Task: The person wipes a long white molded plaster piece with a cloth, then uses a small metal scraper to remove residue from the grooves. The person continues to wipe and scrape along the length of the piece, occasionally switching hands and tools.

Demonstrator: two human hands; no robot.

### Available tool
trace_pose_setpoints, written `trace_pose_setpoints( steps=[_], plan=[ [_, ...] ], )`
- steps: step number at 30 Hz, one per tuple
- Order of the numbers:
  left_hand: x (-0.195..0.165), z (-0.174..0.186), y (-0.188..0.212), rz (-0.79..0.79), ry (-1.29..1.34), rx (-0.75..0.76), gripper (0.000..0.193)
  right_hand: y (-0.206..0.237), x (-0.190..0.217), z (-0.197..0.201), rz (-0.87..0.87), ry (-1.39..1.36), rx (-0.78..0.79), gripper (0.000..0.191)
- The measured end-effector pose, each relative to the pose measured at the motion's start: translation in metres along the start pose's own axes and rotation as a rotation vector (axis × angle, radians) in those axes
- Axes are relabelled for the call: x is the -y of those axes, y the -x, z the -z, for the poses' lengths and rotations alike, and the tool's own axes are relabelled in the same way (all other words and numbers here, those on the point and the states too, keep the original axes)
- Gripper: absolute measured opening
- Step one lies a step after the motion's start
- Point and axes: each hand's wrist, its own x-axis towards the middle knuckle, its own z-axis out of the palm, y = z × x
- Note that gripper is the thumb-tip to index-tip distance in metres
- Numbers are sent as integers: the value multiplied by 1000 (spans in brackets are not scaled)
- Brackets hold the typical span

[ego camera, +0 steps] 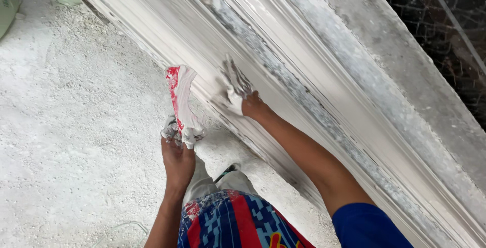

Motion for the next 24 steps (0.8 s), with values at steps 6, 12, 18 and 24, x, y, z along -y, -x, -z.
trace_pose_setpoints(
  steps=[6,12,18,24],
  plan=[
    [-6,45,-78,75,44,-1,36,-167,39,39,146,320,76,56],
    [-22,87,-145,165,42,-76,33,-298,77,84,116,58,-461,92],
    [-35,114,-185,35,41,-56,33,-319,81,141,-179,-218,-197,81],
    [-46,116,-202,217,74,-116,37,-134,81,110,-54,-26,-68,77]
  ],
)
